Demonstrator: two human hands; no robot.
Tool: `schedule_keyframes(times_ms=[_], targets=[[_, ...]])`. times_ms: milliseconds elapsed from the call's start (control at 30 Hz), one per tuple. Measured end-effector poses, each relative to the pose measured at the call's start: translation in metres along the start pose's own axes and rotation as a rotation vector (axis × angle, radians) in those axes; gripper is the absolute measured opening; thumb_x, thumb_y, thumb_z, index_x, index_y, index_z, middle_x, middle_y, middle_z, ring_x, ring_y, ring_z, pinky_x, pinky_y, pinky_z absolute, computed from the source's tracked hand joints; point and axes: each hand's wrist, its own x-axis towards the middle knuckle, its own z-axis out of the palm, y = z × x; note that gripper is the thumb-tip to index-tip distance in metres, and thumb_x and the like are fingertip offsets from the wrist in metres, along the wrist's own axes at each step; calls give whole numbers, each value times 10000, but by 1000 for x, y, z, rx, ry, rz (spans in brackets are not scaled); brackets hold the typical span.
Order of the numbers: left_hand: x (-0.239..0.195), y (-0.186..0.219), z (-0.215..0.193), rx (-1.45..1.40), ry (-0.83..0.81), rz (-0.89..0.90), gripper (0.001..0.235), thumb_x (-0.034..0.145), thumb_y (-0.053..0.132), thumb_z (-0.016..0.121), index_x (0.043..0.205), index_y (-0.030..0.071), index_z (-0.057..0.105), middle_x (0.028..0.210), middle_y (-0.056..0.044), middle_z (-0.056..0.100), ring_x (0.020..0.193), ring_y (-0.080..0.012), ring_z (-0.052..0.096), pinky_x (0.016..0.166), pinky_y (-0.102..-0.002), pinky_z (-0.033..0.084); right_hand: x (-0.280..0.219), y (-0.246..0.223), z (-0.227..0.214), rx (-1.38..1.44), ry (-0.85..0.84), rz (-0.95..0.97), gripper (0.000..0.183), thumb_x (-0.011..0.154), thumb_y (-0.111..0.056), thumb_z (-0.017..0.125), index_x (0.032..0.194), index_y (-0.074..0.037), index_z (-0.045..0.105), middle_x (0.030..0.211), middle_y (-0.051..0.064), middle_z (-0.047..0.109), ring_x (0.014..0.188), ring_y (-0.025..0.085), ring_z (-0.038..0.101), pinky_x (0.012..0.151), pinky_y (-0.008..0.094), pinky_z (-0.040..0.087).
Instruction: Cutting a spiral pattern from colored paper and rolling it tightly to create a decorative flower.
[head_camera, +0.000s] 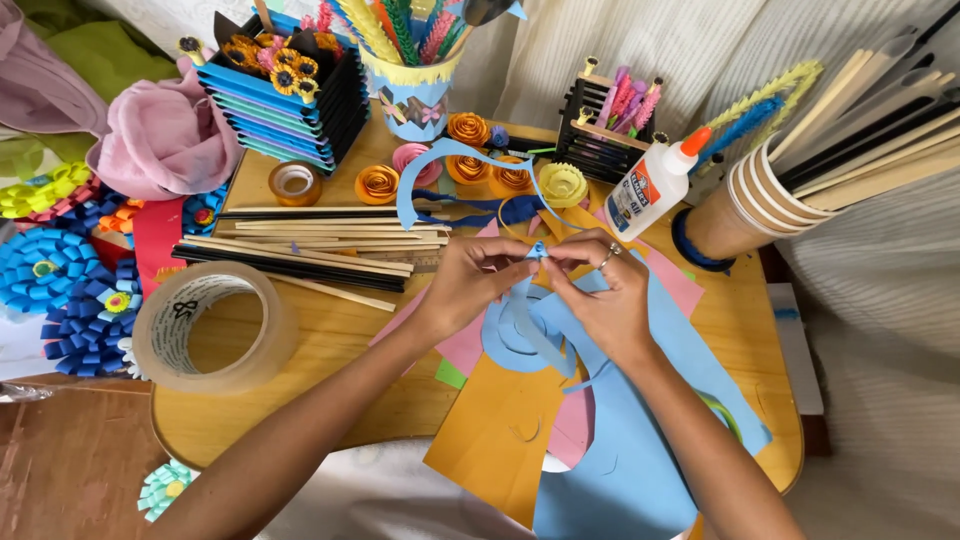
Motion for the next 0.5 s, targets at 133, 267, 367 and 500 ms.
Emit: schedule_keyframes(times_ms=[133, 267, 367, 500], targets=[[1, -1, -1, -10, 0, 11, 148, 772, 2, 724, 911, -44, 704, 711, -159, 671, 504, -97, 552, 391, -188, 489, 4, -2, 1, -17, -18, -50, 150, 762, 107, 715, 858, -7, 707, 759, 84, 650, 655, 157, 626, 600, 260, 539], [1, 0, 1, 17, 3, 21, 172, 766, 14, 741, 921, -49, 704, 718, -159, 678, 502, -101, 566, 392, -188, 498, 5, -8, -2, -3, -39, -56, 171, 771, 114, 692, 872, -21, 724, 767, 61, 650, 660, 133, 616, 609, 254, 539], [3, -11, -2, -13, -2, 21, 200, 761, 7, 744, 942, -62, 694, 723, -159, 670, 501, -112, 576, 388, -195, 492, 5, -6, -4, 5, -35, -35, 161, 774, 89, 695, 875, -34, 723, 781, 63, 652, 661, 148, 624, 607, 260, 536], [1, -3, 3, -40, 0, 19, 162, 790, 11, 719, 933, -62, 701, 695, -147, 661, 479, -120, 578, 377, -203, 490, 6, -7, -6, 57, -4, -15, 161, 755, 75, 706, 869, -38, 723, 775, 77, 650, 651, 155, 619, 597, 272, 533]])
